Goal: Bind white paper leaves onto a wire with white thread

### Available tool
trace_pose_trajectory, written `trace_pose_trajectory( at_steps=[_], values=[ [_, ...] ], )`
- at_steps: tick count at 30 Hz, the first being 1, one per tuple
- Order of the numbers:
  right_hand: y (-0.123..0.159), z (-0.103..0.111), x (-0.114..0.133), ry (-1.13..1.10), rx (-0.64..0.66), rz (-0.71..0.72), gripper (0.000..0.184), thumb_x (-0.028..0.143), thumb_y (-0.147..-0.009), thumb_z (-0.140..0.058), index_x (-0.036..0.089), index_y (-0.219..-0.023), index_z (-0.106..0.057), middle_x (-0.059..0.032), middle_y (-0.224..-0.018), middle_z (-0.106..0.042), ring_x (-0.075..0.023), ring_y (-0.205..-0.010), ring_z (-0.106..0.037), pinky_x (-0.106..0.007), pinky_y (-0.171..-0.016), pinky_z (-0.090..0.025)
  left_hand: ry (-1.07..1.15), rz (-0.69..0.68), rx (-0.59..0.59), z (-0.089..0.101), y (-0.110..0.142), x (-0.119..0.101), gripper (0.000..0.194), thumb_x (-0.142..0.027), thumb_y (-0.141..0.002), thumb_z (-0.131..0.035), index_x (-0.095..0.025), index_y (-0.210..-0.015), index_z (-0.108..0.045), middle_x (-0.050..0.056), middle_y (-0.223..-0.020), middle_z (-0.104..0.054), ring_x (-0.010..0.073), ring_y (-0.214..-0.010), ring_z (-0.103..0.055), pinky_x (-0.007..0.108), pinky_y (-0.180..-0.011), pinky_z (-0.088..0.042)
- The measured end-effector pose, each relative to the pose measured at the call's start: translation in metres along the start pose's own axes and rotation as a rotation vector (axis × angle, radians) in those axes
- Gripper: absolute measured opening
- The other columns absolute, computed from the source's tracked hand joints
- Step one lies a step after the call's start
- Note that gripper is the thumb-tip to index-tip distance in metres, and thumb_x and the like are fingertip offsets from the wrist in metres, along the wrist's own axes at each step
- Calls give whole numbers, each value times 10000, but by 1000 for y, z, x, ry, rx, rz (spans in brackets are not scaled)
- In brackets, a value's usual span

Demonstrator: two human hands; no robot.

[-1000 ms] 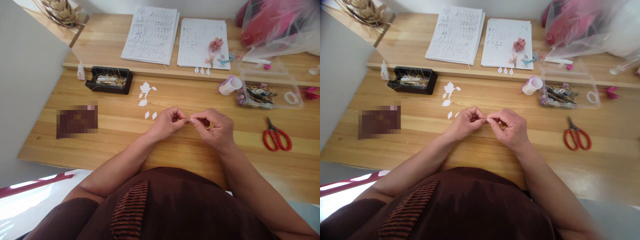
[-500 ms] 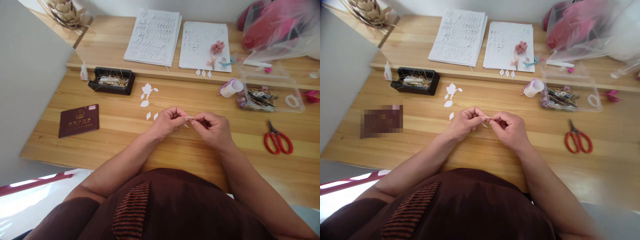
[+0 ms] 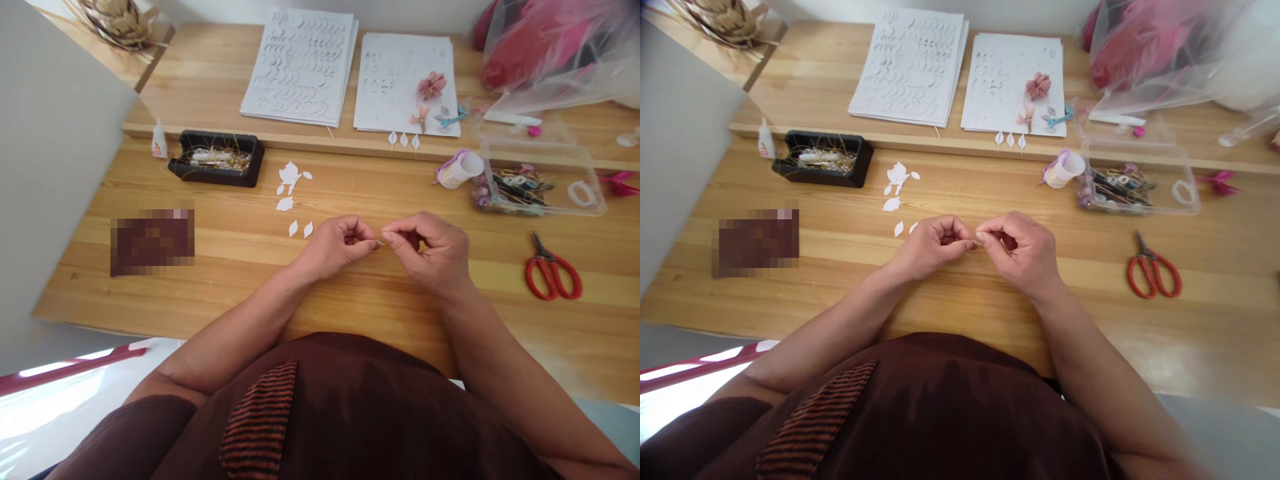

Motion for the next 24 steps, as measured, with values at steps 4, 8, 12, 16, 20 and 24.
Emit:
trace_pose_trajectory(
  at_steps=[4, 8, 12, 16, 20, 24],
  values=[
    [-1, -2, -18, -145, 4, -123, 30, 257, -886, -756, 246, -865, -773, -11, -798, -762, -146, -645, -620, -303, -600, -477, 75, 33, 122, -8, 2, -3, 225, -300, -784, -809, -139, -786, -653, 9, -755, -684, 81, -670, -587, 230, -656, -438],
    [0, -9, -29, -269, 34, -230, 33, 264, -875, -766, 238, -860, -780, -13, -815, -780, -151, -674, -653, -297, -620, -502, 177, 60, 138, -10, 4, -9, 265, -306, -729, -867, -140, -770, -663, 0, -722, -679, 71, -642, -560, 221, -639, -427],
    [3, -17, -29, -321, 80, -253, 41, 265, -885, -757, 235, -862, -770, -6, -779, -764, -144, -653, -638, -287, -601, -489, 259, 24, 42, -4, 3, -12, 271, -319, -729, -871, -143, -768, -669, -35, -651, -619, 33, -523, -414, 208, -520, -312],
    [5, -17, -22, -294, 87, -205, 35, 249, -905, -736, 231, -881, -754, -5, -795, -764, -133, -649, -622, -277, -591, -474, 284, 20, -48, 1, 0, -7, 242, -342, -771, -812, -149, -797, -669, -15, -714, -670, 24, -479, -365, 218, -471, -249],
    [6, -15, -11, -179, 80, -110, 49, 215, -906, -710, 226, -897, -757, -7, -790, -753, -125, -600, -576, -280, -553, -441, 270, 36, -138, 6, -3, -2, 233, -343, -774, -790, -155, -806, -656, 1, -780, -722, 20, -483, -366, 215, -484, -277],
    [5, -13, 1, -94, 70, 13, 97, 174, -890, -703, 231, -925, -773, 4, -752, -727, -118, -562, -540, -287, -546, -432, 211, -14, -179, 9, -4, -3, 200, -310, -788, -773, -158, -792, -643, 10, -778, -718, 52, -593, -521, 208, -600, -412]
  ],
)
Point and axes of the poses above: each hand's wrist, its own y-axis away from the middle knuckle, its own z-axis out of the back of the hand, x = y × z, the point moved 6 cm from there along -y, towards the middle knuckle
